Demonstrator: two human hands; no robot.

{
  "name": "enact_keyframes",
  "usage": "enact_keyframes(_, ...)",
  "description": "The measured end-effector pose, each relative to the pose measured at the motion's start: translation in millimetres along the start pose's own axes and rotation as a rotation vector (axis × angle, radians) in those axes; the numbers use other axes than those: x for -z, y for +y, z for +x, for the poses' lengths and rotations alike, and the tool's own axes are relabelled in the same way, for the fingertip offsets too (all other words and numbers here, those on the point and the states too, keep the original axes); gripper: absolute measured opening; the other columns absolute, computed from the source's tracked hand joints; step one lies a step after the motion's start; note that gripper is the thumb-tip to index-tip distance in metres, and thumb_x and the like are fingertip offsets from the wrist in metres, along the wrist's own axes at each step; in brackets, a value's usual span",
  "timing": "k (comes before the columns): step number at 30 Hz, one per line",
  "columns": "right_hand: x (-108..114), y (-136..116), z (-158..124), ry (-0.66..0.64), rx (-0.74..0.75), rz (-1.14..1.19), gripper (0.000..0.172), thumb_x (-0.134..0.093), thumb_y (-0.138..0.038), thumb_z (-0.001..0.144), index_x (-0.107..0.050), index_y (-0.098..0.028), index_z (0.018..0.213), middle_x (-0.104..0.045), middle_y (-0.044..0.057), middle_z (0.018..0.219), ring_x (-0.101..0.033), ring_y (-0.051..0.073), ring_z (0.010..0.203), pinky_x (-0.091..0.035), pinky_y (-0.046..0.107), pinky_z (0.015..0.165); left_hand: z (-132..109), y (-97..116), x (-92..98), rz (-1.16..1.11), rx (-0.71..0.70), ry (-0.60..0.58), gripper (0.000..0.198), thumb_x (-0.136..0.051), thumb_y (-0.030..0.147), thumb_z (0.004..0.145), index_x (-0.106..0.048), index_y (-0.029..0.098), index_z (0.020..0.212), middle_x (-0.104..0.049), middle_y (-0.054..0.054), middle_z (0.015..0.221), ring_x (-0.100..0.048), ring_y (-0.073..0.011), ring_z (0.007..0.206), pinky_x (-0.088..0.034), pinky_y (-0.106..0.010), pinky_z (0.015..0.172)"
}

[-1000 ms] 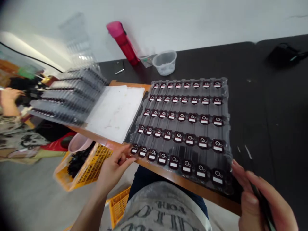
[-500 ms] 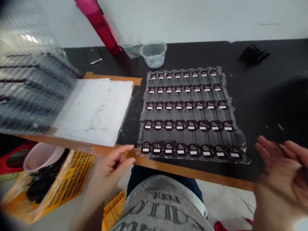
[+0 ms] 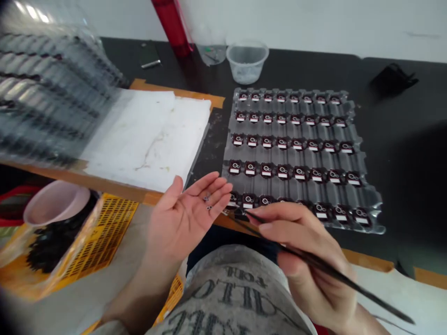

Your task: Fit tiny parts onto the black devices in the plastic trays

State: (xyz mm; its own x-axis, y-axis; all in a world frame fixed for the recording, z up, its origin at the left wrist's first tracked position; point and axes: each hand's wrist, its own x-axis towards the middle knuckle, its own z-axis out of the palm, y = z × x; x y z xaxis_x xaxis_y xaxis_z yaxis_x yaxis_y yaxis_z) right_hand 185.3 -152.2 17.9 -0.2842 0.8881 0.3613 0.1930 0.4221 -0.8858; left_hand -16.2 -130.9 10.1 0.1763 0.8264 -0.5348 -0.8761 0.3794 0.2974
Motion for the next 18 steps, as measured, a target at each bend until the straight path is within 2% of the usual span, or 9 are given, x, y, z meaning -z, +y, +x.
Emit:
enact_keyframes(2, -4, 3, 5, -0.118, 0.028, 0.033, 0.026, -0.061, -0.013, 0.081, -0.064, -0.017, 0.107, -0.059, 0.012, 0.112, -0.061, 0.027, 0.103, -0.057, 0.04, 0.081, 1, -1, 1.2, 0.002, 0.003, -0.033, 0.052, -0.036, 0.049, 0.092, -0.065, 0.008, 0.105, -0.066, -0.016, 0.108, -0.059, -0.0267, 0.109, -0.047, -0.039, 0.095)
enact_keyframes(3, -6, 5, 6, -0.137, 0.036, 0.04, 0.029, -0.064, -0.009, 0.078, -0.064, -0.017, 0.106, -0.059, 0.012, 0.113, -0.06, 0.027, 0.103, -0.057, 0.039, 0.082, 1, -1, 2.1, 0.004, 0.005, -0.051, 0.053, -0.036, 0.05, 0.092, -0.065, 0.008, 0.106, -0.066, -0.016, 0.109, -0.059, -0.0271, 0.111, -0.046, -0.039, 0.096)
enact_keyframes(6, -16, 10, 8, -0.122, 0.066, 0.024, 0.035, -0.065, -0.001, 0.073, -0.065, -0.016, 0.105, -0.06, 0.011, 0.113, -0.061, 0.025, 0.103, -0.056, 0.038, 0.083, 2, -1, 4.8, 0.006, 0.006, -0.087, 0.054, -0.036, 0.051, 0.092, -0.064, 0.007, 0.108, -0.065, -0.017, 0.113, -0.057, -0.0278, 0.115, -0.043, -0.039, 0.099)
enact_keyframes(10, -24, 13, 5, -0.175, 0.139, 0.012, 0.042, -0.061, 0.003, 0.073, -0.064, -0.015, 0.11, -0.059, 0.011, 0.114, -0.059, 0.026, 0.107, -0.055, 0.04, 0.085, 2, 0, 6.3, 0.007, 0.004, -0.081, 0.055, -0.036, 0.051, 0.092, -0.064, 0.007, 0.109, -0.065, -0.017, 0.113, -0.056, -0.028, 0.116, -0.041, -0.04, 0.101)
enact_keyframes(18, -26, 16, 3, -0.194, 0.178, -0.005, 0.042, -0.057, 0.002, 0.077, -0.063, -0.017, 0.114, -0.058, 0.011, 0.115, -0.058, 0.025, 0.11, -0.055, 0.04, 0.088, 2, -3, 6.5, 0.009, 0.018, -0.071, 0.055, -0.035, 0.051, 0.092, -0.064, 0.007, 0.108, -0.065, -0.018, 0.113, -0.057, -0.0277, 0.115, -0.04, -0.041, 0.102)
